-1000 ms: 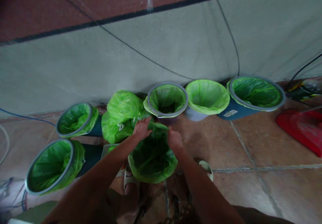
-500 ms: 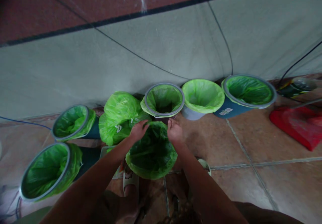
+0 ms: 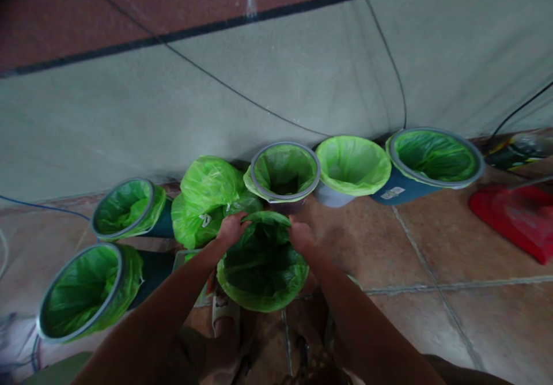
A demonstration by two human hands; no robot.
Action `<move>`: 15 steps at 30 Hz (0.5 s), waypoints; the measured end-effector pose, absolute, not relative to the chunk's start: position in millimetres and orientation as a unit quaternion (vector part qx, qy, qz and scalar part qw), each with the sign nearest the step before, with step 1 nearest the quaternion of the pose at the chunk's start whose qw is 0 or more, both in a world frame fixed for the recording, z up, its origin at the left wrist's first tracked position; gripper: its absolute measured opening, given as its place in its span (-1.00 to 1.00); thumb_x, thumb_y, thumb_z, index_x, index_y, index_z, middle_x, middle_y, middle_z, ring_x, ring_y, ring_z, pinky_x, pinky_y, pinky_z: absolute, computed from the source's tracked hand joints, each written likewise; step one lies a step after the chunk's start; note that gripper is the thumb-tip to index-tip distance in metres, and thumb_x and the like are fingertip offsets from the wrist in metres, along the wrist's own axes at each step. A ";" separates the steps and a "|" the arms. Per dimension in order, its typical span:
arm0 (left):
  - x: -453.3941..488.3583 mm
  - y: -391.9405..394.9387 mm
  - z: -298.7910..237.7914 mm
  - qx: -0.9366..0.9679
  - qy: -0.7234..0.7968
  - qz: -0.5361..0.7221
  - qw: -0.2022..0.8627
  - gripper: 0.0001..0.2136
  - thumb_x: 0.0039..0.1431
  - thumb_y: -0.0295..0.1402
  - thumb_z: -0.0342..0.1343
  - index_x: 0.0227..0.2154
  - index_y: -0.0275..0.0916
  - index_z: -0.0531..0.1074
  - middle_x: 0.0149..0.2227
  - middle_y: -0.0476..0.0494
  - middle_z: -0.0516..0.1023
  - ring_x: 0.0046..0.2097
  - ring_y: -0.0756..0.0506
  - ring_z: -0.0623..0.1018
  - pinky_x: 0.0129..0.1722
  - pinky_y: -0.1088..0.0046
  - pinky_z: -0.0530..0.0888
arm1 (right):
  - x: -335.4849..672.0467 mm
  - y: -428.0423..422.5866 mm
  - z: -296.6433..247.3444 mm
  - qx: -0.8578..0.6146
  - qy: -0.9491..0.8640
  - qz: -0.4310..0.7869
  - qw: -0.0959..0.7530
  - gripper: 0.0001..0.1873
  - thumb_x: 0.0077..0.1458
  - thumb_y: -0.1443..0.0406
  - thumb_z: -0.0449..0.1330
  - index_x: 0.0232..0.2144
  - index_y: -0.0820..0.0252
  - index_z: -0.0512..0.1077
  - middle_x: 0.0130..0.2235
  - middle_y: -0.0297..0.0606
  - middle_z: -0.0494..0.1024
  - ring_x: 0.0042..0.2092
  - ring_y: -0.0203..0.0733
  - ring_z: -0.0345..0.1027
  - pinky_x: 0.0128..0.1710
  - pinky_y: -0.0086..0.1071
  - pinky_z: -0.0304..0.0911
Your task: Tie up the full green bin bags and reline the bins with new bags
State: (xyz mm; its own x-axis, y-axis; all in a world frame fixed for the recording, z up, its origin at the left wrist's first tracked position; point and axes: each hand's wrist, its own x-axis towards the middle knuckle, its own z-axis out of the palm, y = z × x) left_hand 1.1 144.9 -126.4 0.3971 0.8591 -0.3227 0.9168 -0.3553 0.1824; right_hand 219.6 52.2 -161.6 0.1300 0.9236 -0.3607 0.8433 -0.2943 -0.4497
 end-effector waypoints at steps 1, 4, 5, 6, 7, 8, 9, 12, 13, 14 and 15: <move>1.3 143.9 -124.8 0.817 0.543 -0.107 0.163 -0.70 0.27 -0.26 0.02 0.01 -0.21 0.43 -0.07 -0.21 0.60 -0.01 -0.16 0.56 0.01 0.37 0.43 | 220.3 51.7 -161.3 -0.756 -0.577 0.302 0.067 -0.55 0.28 0.29 -0.02 0.18 0.28 0.24 -0.12 -0.06 0.58 -0.07 -0.09 0.47 -0.10 -0.34 0.26; 4.3 140.1 -119.5 0.795 0.565 -0.155 0.156 -0.65 0.25 -0.33 0.03 0.09 -0.22 0.34 -0.06 -0.26 0.58 0.00 -0.18 0.56 -0.02 0.34 0.44 | 218.5 46.9 -159.2 -0.778 -0.534 0.318 0.092 -0.61 0.26 0.35 -0.02 0.11 0.29 0.30 -0.13 -0.07 0.58 -0.06 -0.09 0.46 -0.09 -0.35 0.25; 5.0 139.0 -117.9 0.785 0.580 -0.154 0.157 -0.58 0.23 -0.33 0.06 0.15 -0.22 0.28 -0.03 -0.27 0.56 0.01 -0.19 0.55 -0.02 0.33 0.45 | 216.0 43.1 -157.9 -0.790 -0.512 0.321 0.099 -0.63 0.26 0.36 -0.03 0.09 0.30 0.31 -0.14 -0.06 0.58 -0.07 -0.09 0.47 -0.10 -0.35 0.26; 5.1 138.4 -116.5 0.777 0.592 -0.143 0.160 -0.49 0.20 -0.31 0.10 0.20 -0.22 0.21 0.00 -0.29 0.54 0.03 -0.20 0.54 -0.01 0.32 0.44 | 212.5 37.5 -156.4 -0.806 -0.486 0.321 0.103 -0.63 0.26 0.36 -0.04 0.08 0.31 0.31 -0.15 -0.04 0.58 -0.07 -0.07 0.47 -0.11 -0.34 0.26; 4.3 138.5 -115.2 0.772 0.600 -0.124 0.169 -0.38 0.15 -0.28 0.16 0.25 -0.22 0.13 0.05 -0.30 0.51 0.05 -0.21 0.53 0.02 0.31 0.43 | 207.7 30.0 -154.9 -0.824 -0.455 0.319 0.106 -0.62 0.27 0.35 -0.05 0.09 0.32 0.30 -0.16 -0.02 0.58 -0.08 -0.06 0.47 -0.11 -0.33 0.26; 2.5 139.4 -113.9 0.772 0.600 -0.102 0.182 -0.27 0.09 -0.23 0.23 0.28 -0.23 0.07 0.10 -0.32 0.47 0.08 -0.22 0.51 0.04 0.30 0.42 | 202.0 20.8 -153.4 -0.841 -0.424 0.318 0.107 -0.60 0.28 0.33 -0.06 0.12 0.32 0.28 -0.16 -0.01 0.58 -0.08 -0.04 0.48 -0.12 -0.32 0.27; -0.4 141.2 -112.7 0.774 0.597 -0.077 0.199 -0.19 0.03 -0.18 0.27 0.30 -0.25 0.04 0.14 -0.33 0.43 0.11 -0.24 0.49 0.07 0.29 0.41 | 195.7 10.2 -152.1 -0.856 -0.393 0.317 0.108 -0.57 0.29 0.31 -0.07 0.15 0.33 0.24 -0.16 0.00 0.58 -0.08 -0.03 0.48 -0.12 -0.30 0.27; -12.9 151.0 -108.6 0.761 0.597 -0.009 0.252 -0.18 0.02 -0.04 0.25 0.28 -0.28 0.10 0.19 -0.32 0.39 0.13 -0.22 0.46 0.07 0.35 0.40 | 179.4 -21.9 -149.2 -0.875 -0.343 0.320 0.124 -0.41 0.28 0.14 -0.04 0.25 0.38 0.10 -0.09 0.08 0.54 -0.03 0.04 0.46 -0.09 -0.24 0.28; -17.3 155.0 -107.2 0.745 0.611 0.008 0.266 -0.26 0.09 -0.02 0.19 0.26 -0.29 0.15 0.16 -0.31 0.42 0.10 -0.19 0.49 0.05 0.38 0.41 | 177.1 -29.2 -148.2 -0.879 -0.337 0.308 0.137 -0.33 0.26 0.08 -0.02 0.26 0.42 0.07 -0.03 0.13 0.51 0.01 0.08 0.43 -0.06 -0.22 0.28; -21.1 158.8 -105.9 0.728 0.628 0.019 0.275 -0.37 0.17 -0.03 0.10 0.22 -0.29 0.22 0.12 -0.29 0.47 0.07 -0.15 0.51 0.01 0.42 0.42 | 177.2 -33.1 -146.7 -0.885 -0.334 0.286 0.153 -0.26 0.24 0.03 0.00 0.27 0.46 0.05 0.03 0.19 0.46 0.06 0.12 0.39 -0.02 -0.20 0.27; -23.9 162.1 -104.8 0.713 0.643 0.024 0.279 -0.47 0.25 -0.06 0.01 0.17 -0.29 0.30 0.06 -0.26 0.52 0.02 -0.12 0.54 -0.02 0.45 0.42 | 179.9 -32.9 -144.8 -0.888 -0.337 0.261 0.171 -0.23 0.23 0.00 -0.01 0.26 0.49 0.06 0.08 0.23 0.41 0.11 0.13 0.34 0.01 -0.19 0.25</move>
State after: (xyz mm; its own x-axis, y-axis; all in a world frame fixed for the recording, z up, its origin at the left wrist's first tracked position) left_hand -23.9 162.1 -104.8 0.1714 0.9300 -0.3251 0.9033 -0.0166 0.4287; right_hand 179.9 -32.9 -144.8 0.6362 0.6882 -0.3488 0.5094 -0.7142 -0.4801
